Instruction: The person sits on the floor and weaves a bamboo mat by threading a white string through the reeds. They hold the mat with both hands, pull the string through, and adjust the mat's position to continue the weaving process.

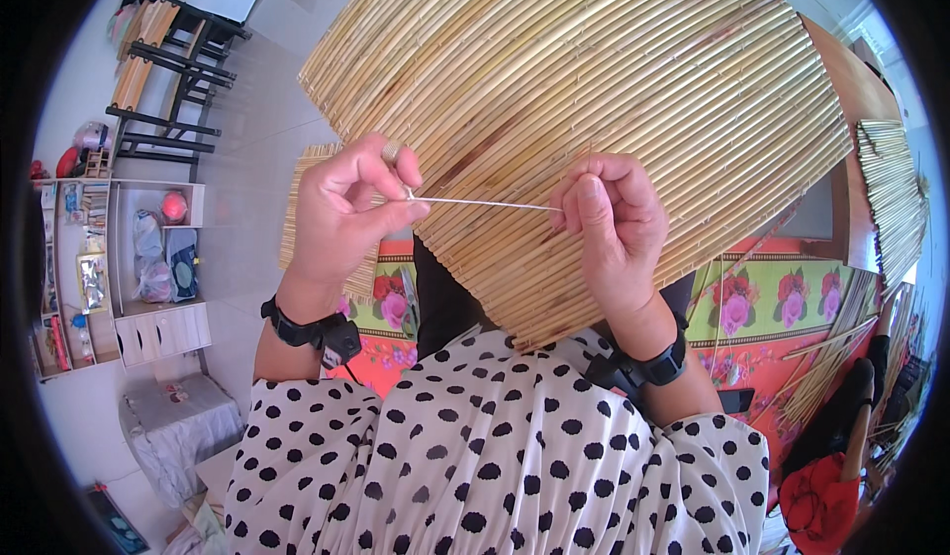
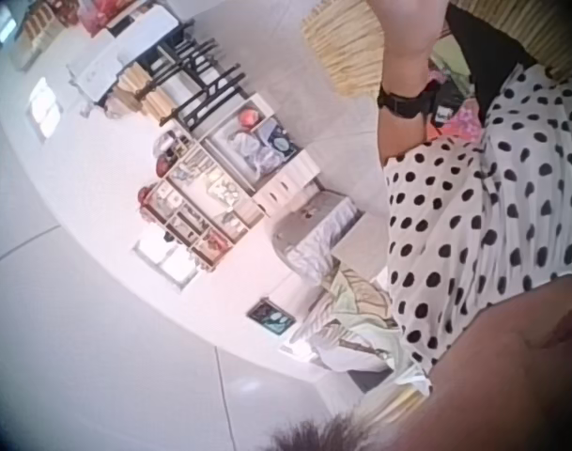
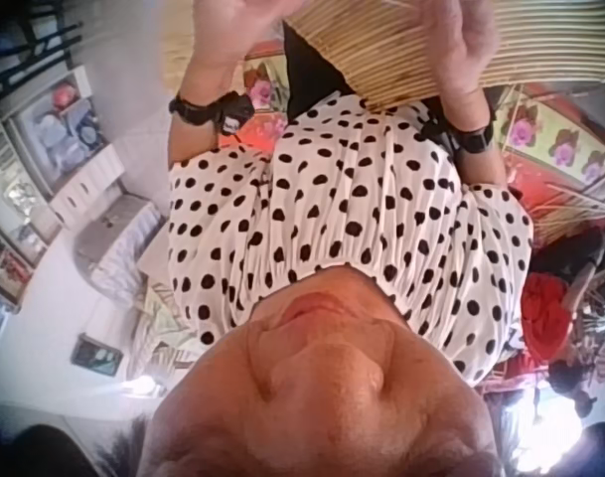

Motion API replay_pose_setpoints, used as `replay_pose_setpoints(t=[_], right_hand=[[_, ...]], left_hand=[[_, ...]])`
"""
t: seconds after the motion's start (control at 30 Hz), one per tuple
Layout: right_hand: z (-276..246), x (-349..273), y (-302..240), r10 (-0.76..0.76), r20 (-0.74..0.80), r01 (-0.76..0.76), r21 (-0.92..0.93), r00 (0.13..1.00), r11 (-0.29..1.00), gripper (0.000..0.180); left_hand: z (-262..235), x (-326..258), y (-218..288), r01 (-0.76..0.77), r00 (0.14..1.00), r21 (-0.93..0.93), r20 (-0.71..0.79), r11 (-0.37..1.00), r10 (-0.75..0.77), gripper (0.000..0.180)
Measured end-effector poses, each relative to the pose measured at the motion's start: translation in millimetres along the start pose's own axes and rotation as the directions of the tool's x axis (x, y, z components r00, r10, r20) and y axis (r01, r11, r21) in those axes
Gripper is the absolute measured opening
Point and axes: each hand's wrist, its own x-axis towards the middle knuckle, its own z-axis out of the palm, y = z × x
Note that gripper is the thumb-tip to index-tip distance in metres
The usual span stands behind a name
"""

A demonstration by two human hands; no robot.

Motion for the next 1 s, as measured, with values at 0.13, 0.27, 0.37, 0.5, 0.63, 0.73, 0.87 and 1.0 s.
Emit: replay_pose_setpoints(t=[0.13,0.27,0.37,0.5,0.63,0.73,0.87,1.0], right_hand=[[0.5,0.0,-0.7,-0.002,0.062,0.002,-0.006,0.998,1.000,0.013],[1.1,-1.0,0.2,-0.001,0.093,0.000,0.009,0.996,1.000,0.012],[3.3,-0.9,-0.6,-0.001,0.108,0.001,0.001,0.994,1.000,0.012],[4.9,-0.9,-2.7,0.022,0.100,-0.022,0.000,0.995,1.000,0.012],[3.4,-1.3,-1.5,0.055,0.077,-0.057,0.025,0.996,0.998,0.013],[3.5,0.7,-0.7,0.051,0.076,-0.056,0.075,0.996,0.996,0.013],[3.8,0.9,-2.1,0.059,0.069,-0.062,0.052,0.996,0.997,0.013],[0.8,2.7,-1.6,0.053,0.038,-0.056,0.097,0.998,0.994,0.013]], left_hand=[[2.3,-12.2,0.4,0.102,0.994,-0.403,0.019,0.909,-0.103,0.023],[-2.8,-13.7,-5.5,-0.011,1.000,-0.304,-0.031,0.953,0.002,0.023],[-16.2,-16.5,0.7,-0.005,1.000,-0.037,-0.026,0.999,0.004,0.022],[-27.7,-22.5,6.3,-0.078,0.997,0.454,0.016,0.888,0.079,0.020],[-23.2,-25.2,12.9,-0.166,0.980,0.665,0.031,0.728,0.195,0.018],[-25.8,-28.2,13.9,-0.147,0.979,0.716,0.007,0.683,0.204,0.018],[-24.1,-28.7,9.2,-0.191,0.963,0.731,0.009,0.655,0.270,0.017],[-31.9,-29.9,8.6,-0.124,0.970,0.751,-0.046,0.649,0.238,0.013]])
